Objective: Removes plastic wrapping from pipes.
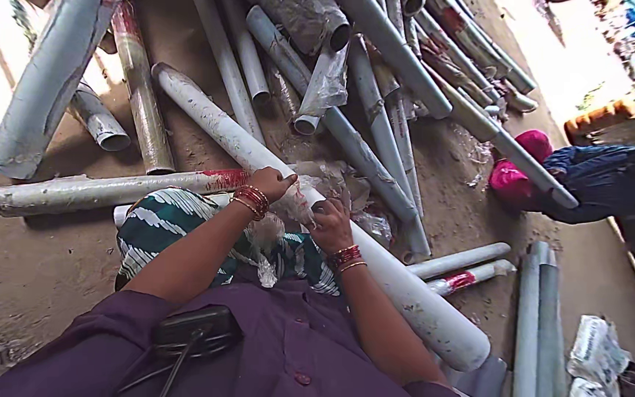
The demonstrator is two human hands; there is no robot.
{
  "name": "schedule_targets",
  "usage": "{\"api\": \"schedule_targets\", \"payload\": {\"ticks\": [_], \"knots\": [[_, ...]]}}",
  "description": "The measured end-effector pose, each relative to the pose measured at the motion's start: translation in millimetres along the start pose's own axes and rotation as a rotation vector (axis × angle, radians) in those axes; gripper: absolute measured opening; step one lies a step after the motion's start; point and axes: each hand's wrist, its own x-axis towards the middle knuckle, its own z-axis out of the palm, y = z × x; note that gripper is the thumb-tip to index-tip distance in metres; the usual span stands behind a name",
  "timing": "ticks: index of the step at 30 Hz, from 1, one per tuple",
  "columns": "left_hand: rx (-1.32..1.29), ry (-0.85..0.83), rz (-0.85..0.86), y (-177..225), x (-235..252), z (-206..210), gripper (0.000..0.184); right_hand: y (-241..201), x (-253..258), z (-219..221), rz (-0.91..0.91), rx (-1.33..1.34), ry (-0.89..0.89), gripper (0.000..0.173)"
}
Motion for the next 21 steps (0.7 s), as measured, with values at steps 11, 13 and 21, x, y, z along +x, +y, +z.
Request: {"api": "schedule_targets", "payload": {"ticks": [11, 13, 21], "knots": [[-0.533, -0.314, -0.252, -29, 29, 50, 0.057, -57, 54, -63, 0.123, -0.014, -0.949, 0.035], [-0.595, -0.315, -0.237, -27, 32, 51, 0.042, -34, 66, -62, 0.111, 0.147, -0.513, 0.025], [0.110, -0.494, -0.075, -9, 36, 29, 0.034, 34, 131, -16, 0.381, 0.156, -0.490, 0.024]]}}
